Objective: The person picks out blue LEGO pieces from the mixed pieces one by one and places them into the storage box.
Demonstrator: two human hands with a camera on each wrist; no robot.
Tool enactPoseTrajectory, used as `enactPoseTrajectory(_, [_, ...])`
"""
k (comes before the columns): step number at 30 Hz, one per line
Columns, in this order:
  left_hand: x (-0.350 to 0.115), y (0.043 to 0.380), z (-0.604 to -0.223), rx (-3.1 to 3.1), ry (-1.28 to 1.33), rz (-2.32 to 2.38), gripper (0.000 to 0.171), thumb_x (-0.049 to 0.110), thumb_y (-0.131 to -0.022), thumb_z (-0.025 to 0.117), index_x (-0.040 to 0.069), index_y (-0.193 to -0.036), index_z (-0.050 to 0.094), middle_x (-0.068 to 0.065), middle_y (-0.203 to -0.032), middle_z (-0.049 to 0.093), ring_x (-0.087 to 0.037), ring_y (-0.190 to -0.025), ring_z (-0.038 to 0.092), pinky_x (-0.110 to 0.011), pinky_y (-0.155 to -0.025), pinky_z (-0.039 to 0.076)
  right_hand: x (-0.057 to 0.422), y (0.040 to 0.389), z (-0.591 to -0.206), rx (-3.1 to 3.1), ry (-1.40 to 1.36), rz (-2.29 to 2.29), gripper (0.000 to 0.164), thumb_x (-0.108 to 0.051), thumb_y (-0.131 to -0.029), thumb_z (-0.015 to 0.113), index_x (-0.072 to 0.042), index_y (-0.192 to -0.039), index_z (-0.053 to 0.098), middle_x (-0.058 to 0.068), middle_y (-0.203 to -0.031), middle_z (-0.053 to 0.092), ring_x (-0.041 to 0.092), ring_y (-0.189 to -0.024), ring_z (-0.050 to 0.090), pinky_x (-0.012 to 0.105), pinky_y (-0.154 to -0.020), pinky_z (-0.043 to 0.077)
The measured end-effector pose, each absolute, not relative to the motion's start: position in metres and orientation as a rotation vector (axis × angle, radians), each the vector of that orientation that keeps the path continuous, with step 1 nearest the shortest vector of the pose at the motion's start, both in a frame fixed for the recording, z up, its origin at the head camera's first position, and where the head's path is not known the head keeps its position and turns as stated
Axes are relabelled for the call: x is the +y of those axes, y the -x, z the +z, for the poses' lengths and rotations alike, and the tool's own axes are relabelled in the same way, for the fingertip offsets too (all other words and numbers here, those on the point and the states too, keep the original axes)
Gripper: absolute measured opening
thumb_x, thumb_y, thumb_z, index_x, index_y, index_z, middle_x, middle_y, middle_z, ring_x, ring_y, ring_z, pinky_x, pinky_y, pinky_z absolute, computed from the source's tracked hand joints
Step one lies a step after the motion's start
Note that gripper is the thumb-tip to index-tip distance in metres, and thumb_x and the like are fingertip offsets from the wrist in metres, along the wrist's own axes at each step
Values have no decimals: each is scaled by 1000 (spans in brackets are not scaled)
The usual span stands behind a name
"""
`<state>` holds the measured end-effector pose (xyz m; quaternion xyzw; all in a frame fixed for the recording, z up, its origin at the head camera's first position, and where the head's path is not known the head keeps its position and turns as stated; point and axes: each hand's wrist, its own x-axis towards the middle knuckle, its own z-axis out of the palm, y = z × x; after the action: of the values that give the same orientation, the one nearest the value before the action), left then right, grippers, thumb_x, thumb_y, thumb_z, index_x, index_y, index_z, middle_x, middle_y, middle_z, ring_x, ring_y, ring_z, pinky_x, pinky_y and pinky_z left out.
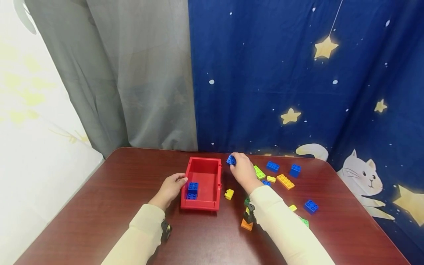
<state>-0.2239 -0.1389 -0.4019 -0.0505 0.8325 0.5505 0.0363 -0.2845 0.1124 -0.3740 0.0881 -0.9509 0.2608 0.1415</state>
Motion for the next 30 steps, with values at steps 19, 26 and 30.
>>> enactPoseTrajectory(19, [-139, 224, -404, 2559, 158, 1704, 43, 19, -100, 51, -2, -137, 47, -26, -134, 53, -41, -123, 51, -54, -100, 43, 91, 264, -356, -2669, -364, 788, 47, -15, -87, 72, -8, -131, 58, 13, -127, 60, 30, -118, 58, 46, -96, 49])
enactPoseTrajectory(26, [-139, 224, -402, 2563, 165, 1699, 43, 19, -100, 51, -1, -137, 48, -25, -134, 53, -41, -123, 51, -53, -100, 44, 78, 256, -350, -2659, -427, 812, 47, -15, -86, 73, -9, -130, 58, 11, -126, 60, 28, -116, 59, 44, -93, 52])
enactPoseTrajectory(30, [-138, 224, -402, 2558, 163, 1703, 43, 19, -100, 51, -1, -138, 48, -25, -134, 53, -41, -123, 51, -54, -100, 44, 72, 253, -350, -2654, -465, 813, 45, -15, -86, 73, -9, -129, 59, 10, -124, 61, 27, -114, 60, 43, -92, 53])
